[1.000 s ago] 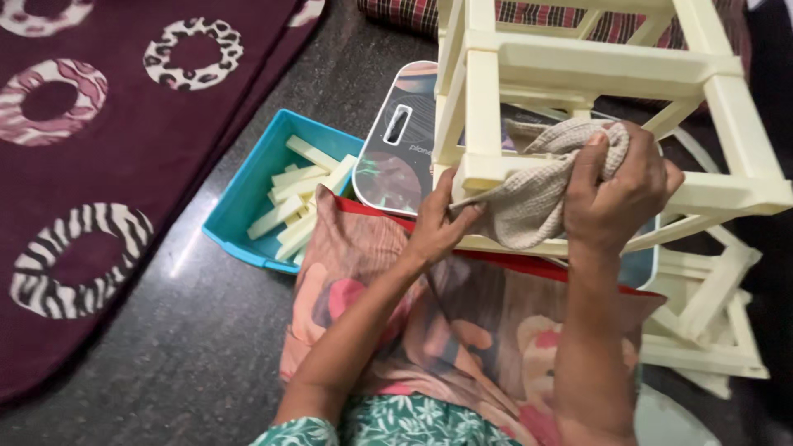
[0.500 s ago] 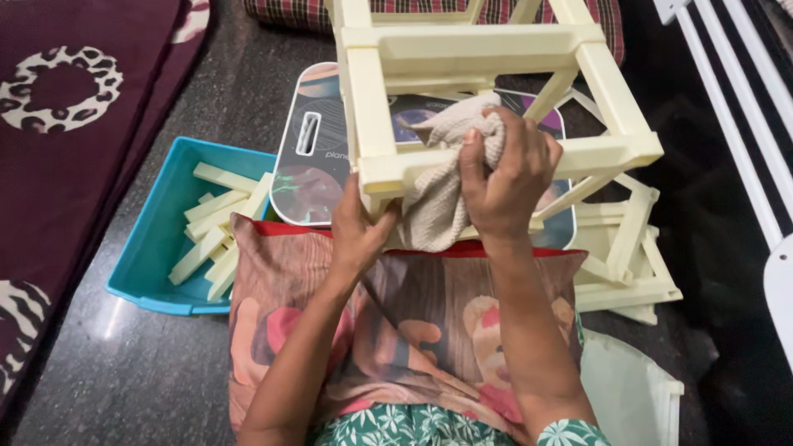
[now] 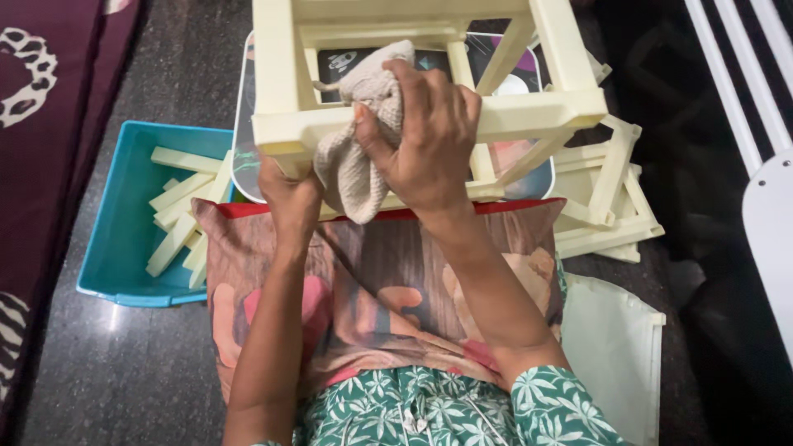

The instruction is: The person wipes a cream-colored plastic frame with a cloth, then places the frame aside and wipes several small plastic sticks on a tray. The person handles the frame and sticks one at a time.

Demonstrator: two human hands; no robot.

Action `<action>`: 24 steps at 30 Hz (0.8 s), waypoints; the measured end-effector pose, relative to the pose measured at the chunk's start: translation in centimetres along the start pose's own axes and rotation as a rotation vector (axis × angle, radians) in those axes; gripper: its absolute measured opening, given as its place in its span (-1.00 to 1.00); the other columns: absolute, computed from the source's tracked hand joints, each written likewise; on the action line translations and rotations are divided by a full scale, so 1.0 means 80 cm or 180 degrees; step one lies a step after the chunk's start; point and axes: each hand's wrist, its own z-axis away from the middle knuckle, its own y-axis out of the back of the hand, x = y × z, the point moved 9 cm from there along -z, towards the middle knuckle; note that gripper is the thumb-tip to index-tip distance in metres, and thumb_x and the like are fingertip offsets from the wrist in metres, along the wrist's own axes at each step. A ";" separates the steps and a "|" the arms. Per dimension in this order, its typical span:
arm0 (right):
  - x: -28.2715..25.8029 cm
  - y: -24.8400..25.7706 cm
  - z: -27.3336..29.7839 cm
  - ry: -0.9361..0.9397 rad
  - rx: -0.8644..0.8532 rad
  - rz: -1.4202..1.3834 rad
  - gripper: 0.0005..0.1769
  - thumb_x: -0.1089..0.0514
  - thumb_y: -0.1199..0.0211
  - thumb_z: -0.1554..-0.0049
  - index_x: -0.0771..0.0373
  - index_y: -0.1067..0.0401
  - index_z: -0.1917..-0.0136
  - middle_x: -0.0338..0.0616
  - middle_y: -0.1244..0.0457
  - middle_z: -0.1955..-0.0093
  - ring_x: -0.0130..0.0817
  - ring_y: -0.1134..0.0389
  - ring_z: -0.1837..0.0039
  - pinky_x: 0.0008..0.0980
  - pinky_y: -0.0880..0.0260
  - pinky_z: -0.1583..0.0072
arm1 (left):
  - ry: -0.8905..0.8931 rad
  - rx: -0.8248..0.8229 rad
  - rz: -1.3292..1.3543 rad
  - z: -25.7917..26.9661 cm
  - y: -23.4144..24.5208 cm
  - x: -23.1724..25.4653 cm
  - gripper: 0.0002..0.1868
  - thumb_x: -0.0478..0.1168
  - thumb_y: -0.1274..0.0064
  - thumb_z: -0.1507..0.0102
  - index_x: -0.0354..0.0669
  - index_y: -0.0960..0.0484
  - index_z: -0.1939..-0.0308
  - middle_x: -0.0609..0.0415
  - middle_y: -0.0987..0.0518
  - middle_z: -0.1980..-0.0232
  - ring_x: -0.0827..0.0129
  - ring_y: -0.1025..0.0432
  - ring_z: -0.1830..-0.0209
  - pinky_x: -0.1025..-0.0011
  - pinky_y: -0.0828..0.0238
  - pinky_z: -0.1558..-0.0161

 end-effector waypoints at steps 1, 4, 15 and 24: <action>0.000 0.001 0.001 -0.0013 0.0000 -0.0006 -0.41 -0.29 -0.15 -0.37 0.18 -0.31 -0.40 -0.10 -0.24 -0.08 -0.13 -0.31 -0.17 -0.08 -0.17 -0.28 | 0.0033 -0.0022 -0.0005 0.000 -0.001 -0.002 -0.61 -0.49 -0.15 -0.25 -0.33 -0.52 -0.16 -0.01 -0.67 -0.05 0.35 -0.57 -0.04 0.42 -0.51 -0.10; 0.001 0.002 0.000 -0.0039 0.0014 -0.0011 -0.41 -0.30 -0.16 -0.35 0.14 -0.30 -0.41 -0.12 -0.24 -0.08 -0.16 -0.32 -0.18 -0.11 -0.17 -0.26 | -0.0026 -0.0016 0.0142 0.000 -0.002 -0.002 -0.54 -0.49 -0.11 -0.24 -0.33 -0.47 -0.24 -0.02 -0.62 -0.13 0.35 -0.54 -0.11 0.42 -0.48 -0.16; 0.005 -0.001 0.001 -0.0014 -0.0013 -0.0054 -0.42 -0.29 -0.14 -0.35 0.13 -0.31 -0.41 -0.13 -0.26 -0.07 -0.18 -0.33 -0.15 -0.05 -0.19 -0.27 | -0.1246 0.0813 -0.0816 0.072 0.048 0.127 -0.41 -0.43 -0.12 -0.34 -0.31 -0.24 -0.41 -0.15 -0.29 -0.41 0.15 -0.25 -0.43 0.27 -0.20 -0.42; 0.005 -0.004 0.002 -0.0033 -0.0008 -0.0039 -0.46 -0.26 -0.15 -0.37 0.14 -0.31 -0.40 -0.11 -0.25 -0.07 -0.14 -0.32 -0.15 -0.03 -0.17 -0.28 | -0.1496 -0.0782 0.0417 0.148 0.016 0.239 -0.56 -0.41 -0.03 -0.40 -0.27 -0.32 -0.35 -0.09 -0.40 -0.28 0.18 -0.34 -0.25 0.27 -0.28 -0.31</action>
